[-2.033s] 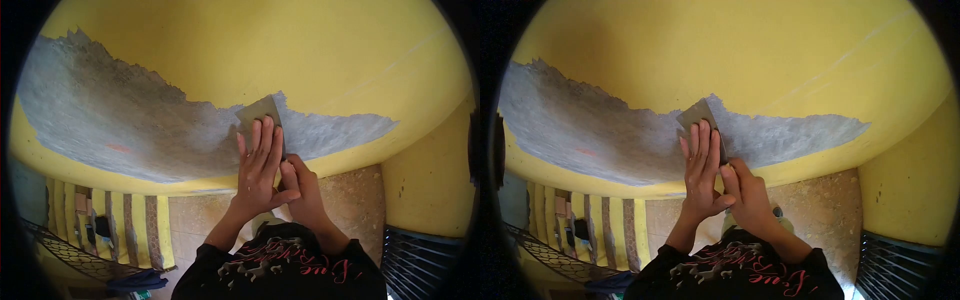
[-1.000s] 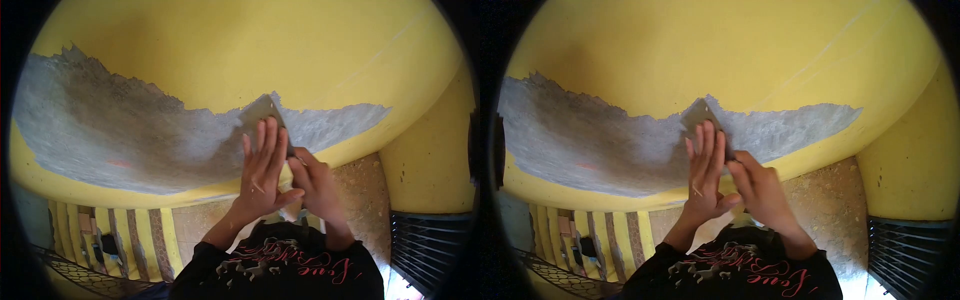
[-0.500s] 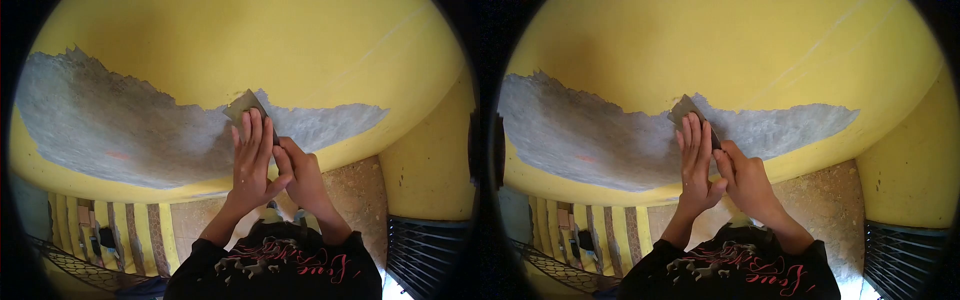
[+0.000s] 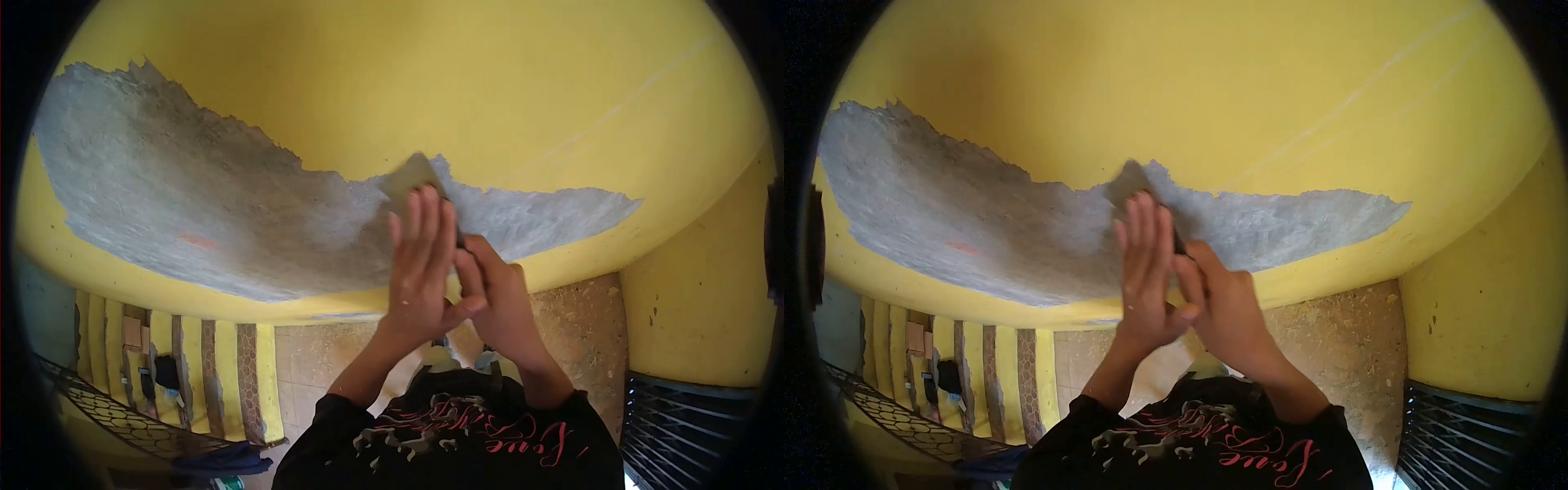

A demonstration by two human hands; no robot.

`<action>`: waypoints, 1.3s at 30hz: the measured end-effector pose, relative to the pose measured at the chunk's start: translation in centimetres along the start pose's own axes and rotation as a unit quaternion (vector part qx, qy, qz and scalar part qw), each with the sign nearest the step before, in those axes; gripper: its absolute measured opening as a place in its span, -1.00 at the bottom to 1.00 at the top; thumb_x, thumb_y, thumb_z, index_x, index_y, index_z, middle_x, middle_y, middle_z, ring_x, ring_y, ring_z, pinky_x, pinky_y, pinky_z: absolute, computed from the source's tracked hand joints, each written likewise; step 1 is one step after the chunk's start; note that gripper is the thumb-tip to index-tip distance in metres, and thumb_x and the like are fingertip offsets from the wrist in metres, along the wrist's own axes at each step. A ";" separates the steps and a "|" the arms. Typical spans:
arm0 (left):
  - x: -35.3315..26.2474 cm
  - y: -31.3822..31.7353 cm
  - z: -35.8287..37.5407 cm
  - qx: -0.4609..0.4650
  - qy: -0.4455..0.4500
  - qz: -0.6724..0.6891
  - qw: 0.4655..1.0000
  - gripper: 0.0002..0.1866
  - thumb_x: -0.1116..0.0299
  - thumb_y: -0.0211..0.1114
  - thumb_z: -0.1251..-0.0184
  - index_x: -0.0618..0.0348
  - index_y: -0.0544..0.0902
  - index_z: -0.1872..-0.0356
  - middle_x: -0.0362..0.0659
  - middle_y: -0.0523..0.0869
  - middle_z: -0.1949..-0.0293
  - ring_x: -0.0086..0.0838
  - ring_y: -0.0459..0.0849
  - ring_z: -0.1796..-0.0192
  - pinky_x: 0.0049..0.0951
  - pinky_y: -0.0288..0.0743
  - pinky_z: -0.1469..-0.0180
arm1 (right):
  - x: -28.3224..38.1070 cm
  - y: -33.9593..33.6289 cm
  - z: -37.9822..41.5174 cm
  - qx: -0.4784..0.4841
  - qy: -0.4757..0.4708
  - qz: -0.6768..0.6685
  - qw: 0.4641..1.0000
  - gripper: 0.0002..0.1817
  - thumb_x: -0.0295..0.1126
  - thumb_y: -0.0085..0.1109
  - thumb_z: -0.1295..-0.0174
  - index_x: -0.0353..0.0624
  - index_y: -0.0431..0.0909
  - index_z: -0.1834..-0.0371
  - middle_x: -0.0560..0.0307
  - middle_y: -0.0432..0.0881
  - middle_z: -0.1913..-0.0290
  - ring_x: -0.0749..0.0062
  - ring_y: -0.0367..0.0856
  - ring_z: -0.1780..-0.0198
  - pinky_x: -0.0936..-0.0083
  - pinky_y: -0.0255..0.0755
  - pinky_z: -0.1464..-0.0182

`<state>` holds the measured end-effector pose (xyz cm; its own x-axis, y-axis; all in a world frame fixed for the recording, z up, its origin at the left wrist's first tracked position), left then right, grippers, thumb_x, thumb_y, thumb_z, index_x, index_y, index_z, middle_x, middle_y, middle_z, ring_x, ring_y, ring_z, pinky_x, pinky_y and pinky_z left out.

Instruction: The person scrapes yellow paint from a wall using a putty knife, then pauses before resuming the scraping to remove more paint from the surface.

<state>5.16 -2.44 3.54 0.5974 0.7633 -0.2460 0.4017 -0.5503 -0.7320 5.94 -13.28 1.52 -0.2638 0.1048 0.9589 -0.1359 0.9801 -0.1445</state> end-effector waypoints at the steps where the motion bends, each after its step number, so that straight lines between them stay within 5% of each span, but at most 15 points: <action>1: 0.1 -0.4 0.0 0.006 -0.004 0.001 1.000 0.04 -0.39 -0.08 -0.30 0.53 0.19 -0.38 0.33 0.09 -0.45 0.13 -0.03 -0.54 0.23 -0.32 -0.44 | 0.8 0.6 -0.6 0.021 -0.031 -0.024 0.999 -0.80 -0.35 0.04 -0.41 -0.20 0.43 0.01 -0.22 0.54 0.52 -0.19 0.62 0.42 0.26 0.41 0.50; 10: 0.6 -0.5 0.2 -0.005 -0.019 -0.003 1.000 0.14 -0.55 -0.31 -0.22 0.48 0.25 -0.38 0.30 0.15 -0.44 0.14 0.01 -0.52 0.17 -0.37 -0.46 | -0.6 1.4 0.2 0.012 0.000 -0.037 0.999 -0.81 -0.36 0.03 -0.42 -0.21 0.41 0.02 -0.18 0.52 0.57 -0.07 0.60 0.53 0.29 0.38 0.52; 21: 0.2 -1.1 0.0 0.011 0.012 0.042 0.999 0.03 -0.43 -0.24 -0.33 0.48 0.27 -0.36 0.30 0.21 -0.42 0.08 0.06 -0.53 0.12 -0.40 -0.47 | 0.4 1.0 0.9 0.008 0.029 -0.031 0.999 -0.81 -0.34 -0.03 -0.44 -0.22 0.43 0.03 -0.16 0.50 0.58 -0.04 0.59 0.54 0.32 0.35 0.51; 27: 0.6 -0.8 0.2 0.065 0.044 0.060 0.995 0.00 -0.42 -0.23 -0.34 0.42 0.24 -0.40 0.28 0.20 -0.43 0.04 0.06 -0.53 0.10 -0.42 -0.48 | 0.0 0.7 1.8 -0.011 0.084 -0.041 0.996 -0.77 -0.32 -0.05 -0.46 -0.24 0.48 0.01 -0.03 0.46 0.63 0.36 0.53 0.61 0.44 0.35 0.50; 39: 1.6 -1.1 0.2 0.098 0.091 0.028 0.991 0.02 -0.42 -0.21 -0.33 0.48 0.24 -0.38 0.34 0.16 -0.43 0.10 -0.01 -0.54 0.16 -0.47 -0.46 | -0.7 2.6 2.3 -0.048 0.104 -0.137 0.984 -0.75 -0.33 -0.06 -0.46 -0.28 0.48 0.02 0.10 0.45 0.58 0.61 0.36 0.51 0.52 0.29 0.45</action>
<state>5.51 -0.56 3.85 0.7373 0.6503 -0.1831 0.2333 -0.4995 -0.8343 3.60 -11.21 -0.09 -0.0277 -0.1430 0.9893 -0.0808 0.9868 0.1404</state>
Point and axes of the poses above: each hand's wrist, its own z-axis away from the middle knuckle, its own y-axis out of the palm, x = y × z, the point moved 6 cm from there along -z, towards the middle knuckle
